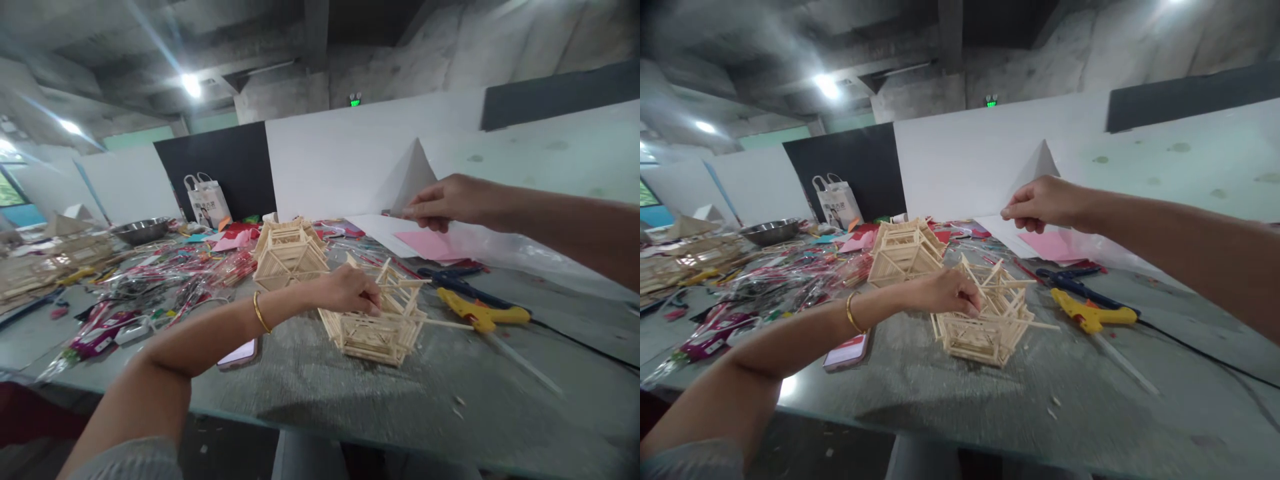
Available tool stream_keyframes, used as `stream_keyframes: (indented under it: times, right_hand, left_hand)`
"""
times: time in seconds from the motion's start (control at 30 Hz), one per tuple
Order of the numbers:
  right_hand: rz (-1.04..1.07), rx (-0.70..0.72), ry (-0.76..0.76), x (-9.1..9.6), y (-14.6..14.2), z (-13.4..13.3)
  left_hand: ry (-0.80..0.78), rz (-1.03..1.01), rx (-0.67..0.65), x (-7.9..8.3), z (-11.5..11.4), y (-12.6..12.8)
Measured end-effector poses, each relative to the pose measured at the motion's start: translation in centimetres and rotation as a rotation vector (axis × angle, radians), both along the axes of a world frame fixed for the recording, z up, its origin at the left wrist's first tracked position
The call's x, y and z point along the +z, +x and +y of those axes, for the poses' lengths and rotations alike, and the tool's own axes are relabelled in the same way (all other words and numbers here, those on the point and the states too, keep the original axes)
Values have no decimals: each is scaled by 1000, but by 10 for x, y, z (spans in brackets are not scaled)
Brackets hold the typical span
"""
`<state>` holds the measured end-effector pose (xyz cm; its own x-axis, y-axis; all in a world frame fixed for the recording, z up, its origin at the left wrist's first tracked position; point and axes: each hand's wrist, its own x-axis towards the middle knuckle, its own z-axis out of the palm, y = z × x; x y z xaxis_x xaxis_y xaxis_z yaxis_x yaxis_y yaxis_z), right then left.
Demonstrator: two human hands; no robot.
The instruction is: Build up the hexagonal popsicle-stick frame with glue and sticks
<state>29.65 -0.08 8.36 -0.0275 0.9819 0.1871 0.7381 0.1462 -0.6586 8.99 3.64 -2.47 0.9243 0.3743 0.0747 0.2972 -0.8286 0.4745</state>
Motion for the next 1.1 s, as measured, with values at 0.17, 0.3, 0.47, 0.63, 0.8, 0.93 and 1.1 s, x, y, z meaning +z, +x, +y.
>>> stream_keyframes:
  times: [0.17,0.3,0.47,0.63,0.8,0.93,1.1]
  right_hand:
    - [-18,13,-35,-1,8,3]
    - [-21,28,-39,-5,15,10]
    - [-6,30,-35,-7,15,11]
    - [-12,29,-37,-9,16,14]
    - [-2,14,-40,-9,18,13]
    - [-25,8,-43,-5,14,7]
    - [-53,-40,-58,-2,7,-1]
  left_hand:
    - [22,32,-2,1,1,1]
    - [12,39,-2,1,3,1]
    - [14,18,-26,4,1,1]
    - [20,15,-33,4,1,1]
    - [21,12,-24,3,1,1]
    - [26,11,-26,3,1,1]
    - [15,14,-39,1,4,1]
